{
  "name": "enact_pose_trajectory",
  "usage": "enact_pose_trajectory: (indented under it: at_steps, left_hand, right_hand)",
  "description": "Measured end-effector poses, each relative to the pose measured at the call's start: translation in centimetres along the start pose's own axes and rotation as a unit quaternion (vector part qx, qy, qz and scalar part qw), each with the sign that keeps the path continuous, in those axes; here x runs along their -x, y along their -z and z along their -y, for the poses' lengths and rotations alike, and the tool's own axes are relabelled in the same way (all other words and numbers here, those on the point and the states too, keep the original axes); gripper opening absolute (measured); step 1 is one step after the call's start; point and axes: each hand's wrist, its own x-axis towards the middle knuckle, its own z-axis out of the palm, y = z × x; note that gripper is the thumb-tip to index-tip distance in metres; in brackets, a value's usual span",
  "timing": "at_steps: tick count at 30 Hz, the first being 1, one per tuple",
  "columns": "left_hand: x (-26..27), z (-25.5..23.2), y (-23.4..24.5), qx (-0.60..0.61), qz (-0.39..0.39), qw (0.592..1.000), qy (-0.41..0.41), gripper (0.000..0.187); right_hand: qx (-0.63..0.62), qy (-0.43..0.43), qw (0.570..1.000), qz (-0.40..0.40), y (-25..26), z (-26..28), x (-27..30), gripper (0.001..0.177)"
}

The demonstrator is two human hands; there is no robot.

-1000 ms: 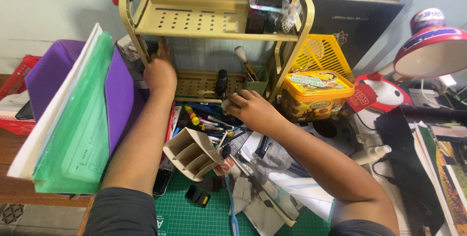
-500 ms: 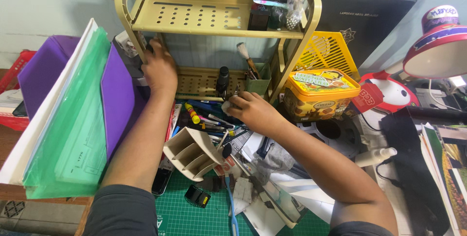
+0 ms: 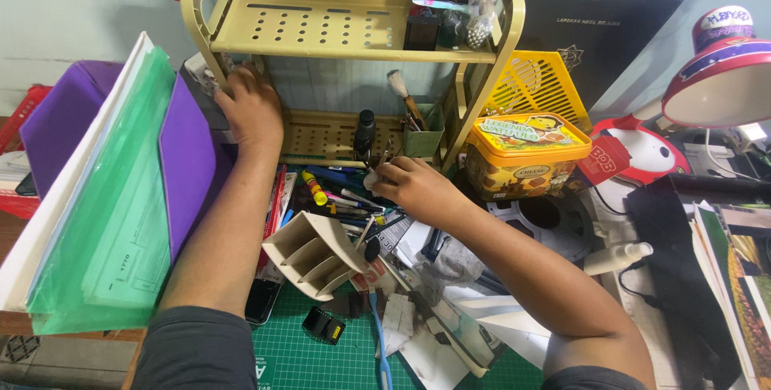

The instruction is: The person organizes items on a desk and a two-tier wooden shelf, moving color pencils, stationery, and a plastic stencil while rearranging other objects on the desk surface.

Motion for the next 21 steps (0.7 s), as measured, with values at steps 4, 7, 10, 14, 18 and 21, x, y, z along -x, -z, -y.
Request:
enact_pose_trajectory:
  at_steps: [4,7,10,14,18,21]
  left_hand:
    - [0.3,0.1,0.4,0.003,0.048,0.999,-0.012,0.031]
    - [0.4,0.0,0.2,-0.048,-0.057,0.997,0.017,0.047]
    - [0.9,0.1,-0.4,-0.01,-0.037,0.999,-0.008,0.04]
    - [0.8,-0.2,-2.4,-0.016,-0.022,1.0,-0.006,0.037]
    - [0.9,-0.7,-2.9,-0.034,0.01,0.999,-0.003,0.042]
    - [1.1,-0.7,-2.5,-0.034,-0.02,0.999,0.003,0.045]
  right_hand:
    - [-0.005,0.002,1.0,-0.011,-0.1,0.1,0.0,0.032]
    - [-0.008,0.0,1.0,-0.014,-0.1,0.0,-0.1,0.031]
    - [-0.016,0.003,1.0,-0.015,0.1,0.1,-0.2,0.03]
    - [-0.023,0.012,0.999,-0.022,0.5,0.3,-0.3,0.027]
    - [-0.025,0.027,0.999,-0.027,0.5,0.5,-0.2,0.03]
    - [-0.033,0.028,0.998,-0.034,0.4,0.4,-0.1,0.029]
